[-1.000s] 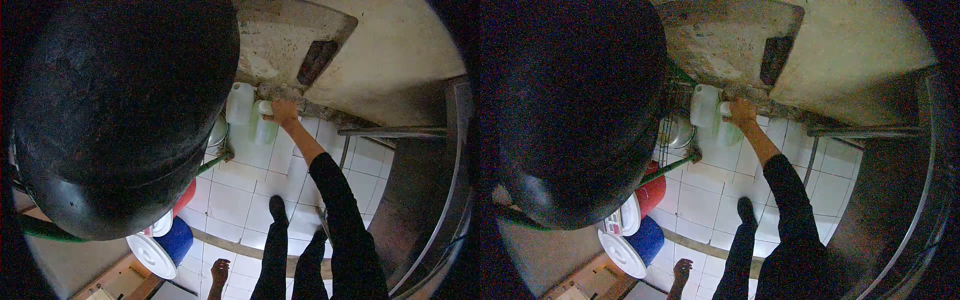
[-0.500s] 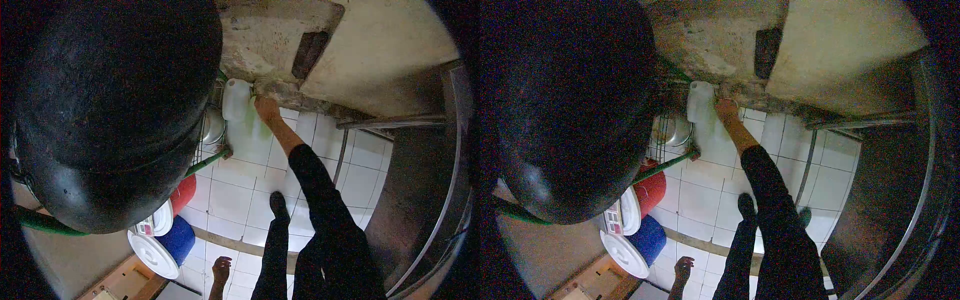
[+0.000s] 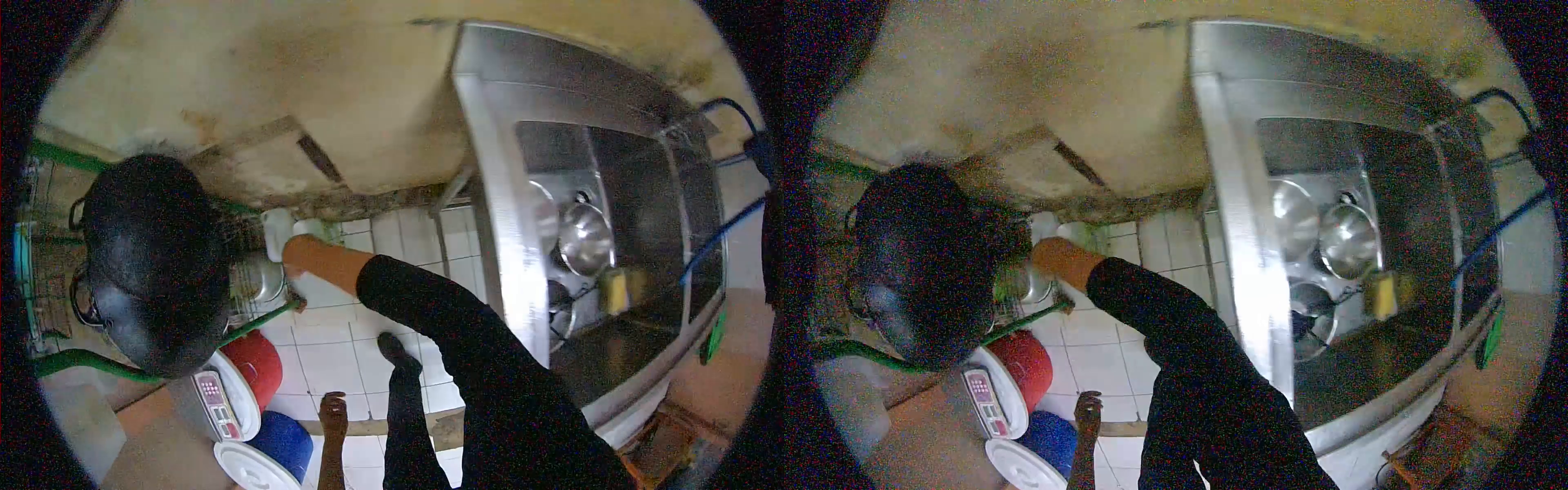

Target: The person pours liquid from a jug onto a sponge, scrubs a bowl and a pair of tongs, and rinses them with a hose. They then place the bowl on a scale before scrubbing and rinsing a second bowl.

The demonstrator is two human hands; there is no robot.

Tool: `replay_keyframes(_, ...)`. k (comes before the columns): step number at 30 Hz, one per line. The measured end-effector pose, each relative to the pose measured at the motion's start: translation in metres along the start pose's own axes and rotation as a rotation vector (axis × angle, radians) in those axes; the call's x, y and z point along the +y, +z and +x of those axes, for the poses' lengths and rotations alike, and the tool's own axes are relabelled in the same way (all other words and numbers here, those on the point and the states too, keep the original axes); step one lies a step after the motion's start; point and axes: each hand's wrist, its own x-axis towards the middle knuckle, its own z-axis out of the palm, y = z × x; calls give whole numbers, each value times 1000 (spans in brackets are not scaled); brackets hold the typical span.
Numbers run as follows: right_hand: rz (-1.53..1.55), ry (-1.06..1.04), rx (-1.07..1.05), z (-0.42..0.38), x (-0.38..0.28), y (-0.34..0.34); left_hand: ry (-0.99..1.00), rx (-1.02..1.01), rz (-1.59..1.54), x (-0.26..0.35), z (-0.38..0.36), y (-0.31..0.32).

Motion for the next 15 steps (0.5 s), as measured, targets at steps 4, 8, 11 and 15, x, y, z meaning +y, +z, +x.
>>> replay_keyframes(4, -172, -246, -71, -196, -72, -106, 195, 161, 16, 165, 41, 54)
replay_keyframes(8, 503, -290, 153, -485, -31, -163, 322, 252, -241, 285, 52, 111)
replay_keyframes(11, 558, 40, 376, -621, 87, -96, 422, 324, -183, 358, 45, 157)
replay_keyframes(15, 149, 1037, -46, -746, 236, 55, 511, 323, -83, 439, 8, 229)
